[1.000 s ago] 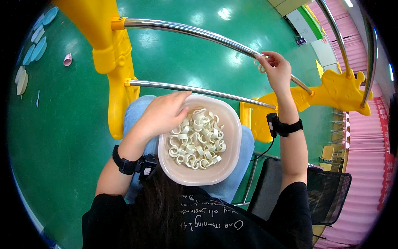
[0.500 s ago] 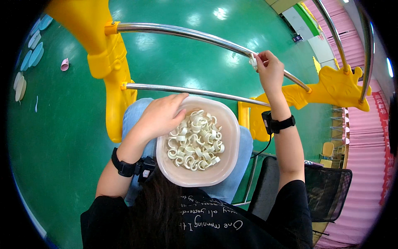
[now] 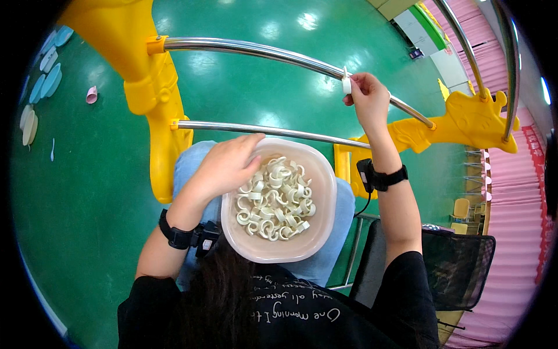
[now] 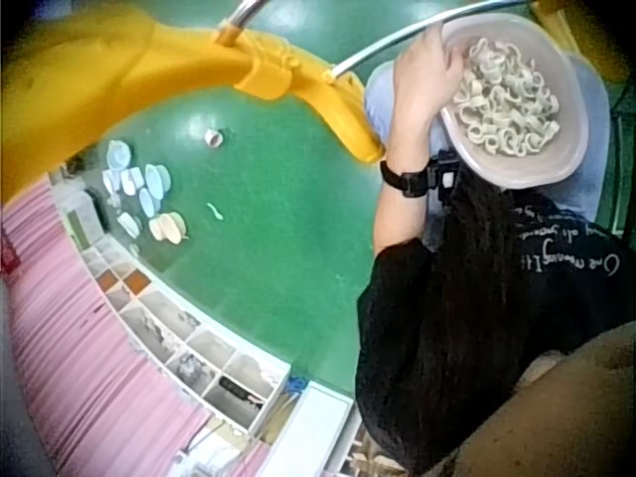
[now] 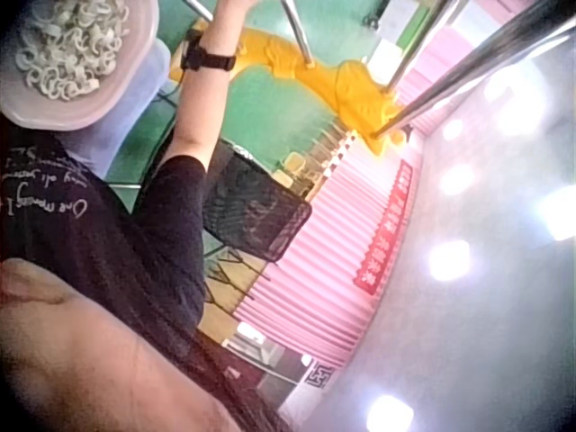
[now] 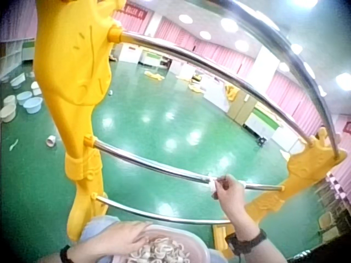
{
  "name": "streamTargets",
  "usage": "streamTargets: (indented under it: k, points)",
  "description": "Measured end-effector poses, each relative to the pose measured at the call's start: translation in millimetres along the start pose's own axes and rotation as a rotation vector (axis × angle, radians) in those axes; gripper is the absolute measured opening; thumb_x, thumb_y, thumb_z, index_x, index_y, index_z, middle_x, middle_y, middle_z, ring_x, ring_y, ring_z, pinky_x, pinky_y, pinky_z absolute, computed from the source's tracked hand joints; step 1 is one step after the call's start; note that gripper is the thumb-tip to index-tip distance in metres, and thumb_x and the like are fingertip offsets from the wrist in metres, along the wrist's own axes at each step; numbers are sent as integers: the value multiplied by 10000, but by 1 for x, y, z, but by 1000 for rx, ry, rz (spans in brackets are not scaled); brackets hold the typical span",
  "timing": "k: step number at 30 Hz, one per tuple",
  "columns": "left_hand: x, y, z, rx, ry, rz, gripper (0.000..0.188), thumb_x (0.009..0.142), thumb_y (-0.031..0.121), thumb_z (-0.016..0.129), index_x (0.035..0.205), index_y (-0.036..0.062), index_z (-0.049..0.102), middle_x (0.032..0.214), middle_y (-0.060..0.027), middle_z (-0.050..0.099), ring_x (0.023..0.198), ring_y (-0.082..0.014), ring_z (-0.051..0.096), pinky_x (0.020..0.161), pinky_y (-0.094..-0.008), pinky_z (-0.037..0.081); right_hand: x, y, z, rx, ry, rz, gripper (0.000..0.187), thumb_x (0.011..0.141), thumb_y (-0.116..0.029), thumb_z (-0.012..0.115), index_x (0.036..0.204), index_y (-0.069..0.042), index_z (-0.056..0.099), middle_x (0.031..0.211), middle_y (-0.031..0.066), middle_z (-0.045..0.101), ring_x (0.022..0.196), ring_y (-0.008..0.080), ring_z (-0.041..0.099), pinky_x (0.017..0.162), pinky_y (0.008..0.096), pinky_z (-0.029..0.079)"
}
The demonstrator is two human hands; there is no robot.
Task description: The person picks up white plastic clips from the floor and a bowl, then attaches them to a metal bar structure. They move a chair to reposition the bowl and continue attaching the clips to the bar.
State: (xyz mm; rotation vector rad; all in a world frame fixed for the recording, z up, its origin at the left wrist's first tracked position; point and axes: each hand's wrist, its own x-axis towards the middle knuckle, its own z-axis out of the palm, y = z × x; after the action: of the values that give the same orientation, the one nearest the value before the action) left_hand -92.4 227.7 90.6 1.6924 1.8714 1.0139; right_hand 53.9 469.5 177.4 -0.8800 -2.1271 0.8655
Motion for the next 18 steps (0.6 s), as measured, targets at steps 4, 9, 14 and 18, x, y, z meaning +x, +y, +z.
streamTargets:
  k: [4, 9, 14, 18]
  points:
    - [-1, 5, -1, -30, 113, 59, 393, 818, 175, 543, 1174, 18, 489, 1030, -184, 550, 970, -327, 538, 838, -362, 440, -31, -15, 2, -107, -290, -210, 87, 803, -95, 608, 807, -8, 605, 666, 86, 613, 578, 141, 608, 518, 271, 478]
    - [3, 5, -4, -332, 204, 157, 322, 842, 228, 554, 1079, 11, 534, 935, -156, 564, 914, -298, 542, 806, -357, 433, -76, -41, 32, -405, -627, -792, 118, 726, -126, 638, 799, -44, 593, 686, 79, 571, 629, 234, 584, 520, 318, 471]
    - [6, 2, -15, -284, -18, 111, 208, 853, 181, 554, 955, 6, 600, 801, -126, 595, 814, -241, 573, 751, -323, 441, -82, -56, 58, -477, -602, -833, 92, 713, -125, 623, 773, -78, 570, 662, 45, 555, 619, 218, 579, 518, 332, 471]
    - [3, 4, -11, -516, 28, 60, 142, 848, 102, 540, 921, -6, 597, 802, -110, 608, 757, -183, 575, 703, -289, 447, -80, -59, 58, -439, -571, -774, 93, 729, -138, 640, 785, -84, 587, 652, 47, 557, 605, 225, 577, 514, 330, 466]
